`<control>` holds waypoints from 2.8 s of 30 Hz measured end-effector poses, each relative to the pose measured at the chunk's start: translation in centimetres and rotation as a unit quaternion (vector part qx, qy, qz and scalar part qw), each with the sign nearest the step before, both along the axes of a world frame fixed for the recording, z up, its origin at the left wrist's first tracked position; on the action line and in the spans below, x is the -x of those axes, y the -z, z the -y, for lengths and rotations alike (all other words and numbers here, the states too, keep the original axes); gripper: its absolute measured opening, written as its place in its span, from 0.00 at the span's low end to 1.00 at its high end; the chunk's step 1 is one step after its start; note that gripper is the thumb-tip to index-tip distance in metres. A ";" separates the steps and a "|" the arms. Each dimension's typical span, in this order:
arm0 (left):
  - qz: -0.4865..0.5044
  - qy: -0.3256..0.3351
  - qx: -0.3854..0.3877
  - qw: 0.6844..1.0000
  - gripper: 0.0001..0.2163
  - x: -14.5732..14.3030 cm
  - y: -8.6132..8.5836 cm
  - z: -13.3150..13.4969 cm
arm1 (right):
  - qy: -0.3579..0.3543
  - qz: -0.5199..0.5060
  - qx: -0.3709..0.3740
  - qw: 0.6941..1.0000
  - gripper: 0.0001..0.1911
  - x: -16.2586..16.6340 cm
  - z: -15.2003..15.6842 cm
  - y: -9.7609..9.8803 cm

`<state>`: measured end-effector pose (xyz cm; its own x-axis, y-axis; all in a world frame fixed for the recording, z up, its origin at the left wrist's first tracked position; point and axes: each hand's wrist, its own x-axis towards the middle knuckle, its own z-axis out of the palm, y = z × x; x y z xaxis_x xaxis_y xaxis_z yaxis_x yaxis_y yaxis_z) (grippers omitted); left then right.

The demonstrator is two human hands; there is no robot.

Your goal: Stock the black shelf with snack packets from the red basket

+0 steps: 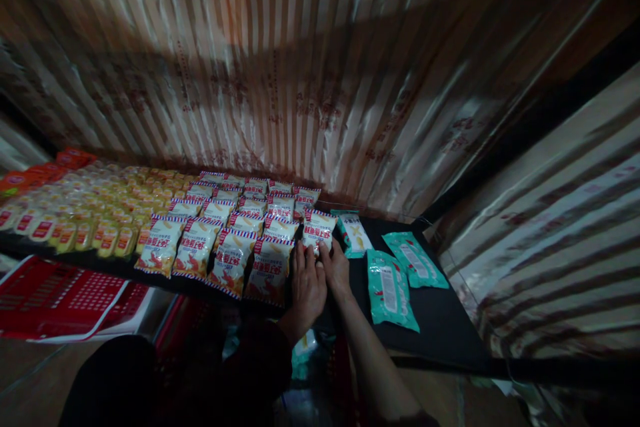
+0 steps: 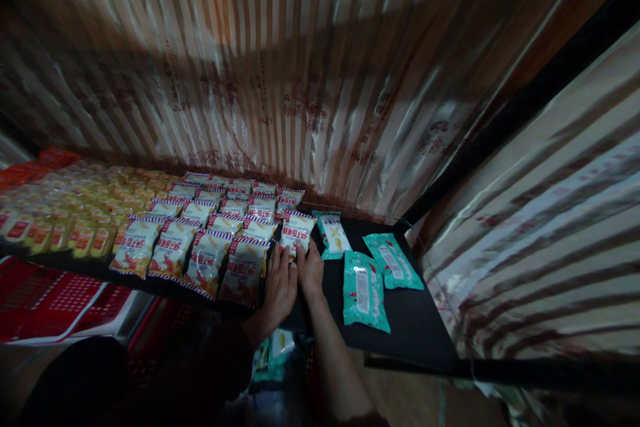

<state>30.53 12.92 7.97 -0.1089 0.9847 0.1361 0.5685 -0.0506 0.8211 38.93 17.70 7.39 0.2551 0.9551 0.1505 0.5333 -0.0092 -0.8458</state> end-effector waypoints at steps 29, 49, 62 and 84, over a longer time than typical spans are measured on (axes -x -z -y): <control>-0.055 -0.028 -0.004 0.998 0.23 -0.2 1.5 -2.3 | -0.049 0.023 0.006 0.999 0.29 0.3 -3.3 0.8; -0.054 -0.008 -0.038 0.998 0.24 0.2 2.3 -2.3 | -0.017 -0.007 -0.056 0.998 0.34 0.4 -3.7 1.7; -0.031 -0.009 -0.008 0.999 0.25 0.1 1.8 -2.1 | -0.002 -0.007 -0.043 0.999 0.36 0.4 -3.7 2.2; -0.133 0.137 -0.184 0.964 0.23 2.8 -1.8 5.6 | 0.019 0.019 -0.133 0.991 0.31 0.7 -0.4 -1.0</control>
<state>27.72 7.28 9.77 0.2350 0.8511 0.4696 0.6800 -0.4891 0.5462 38.26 18.10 8.35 0.2792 0.8700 0.4064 0.5679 0.1918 -0.8005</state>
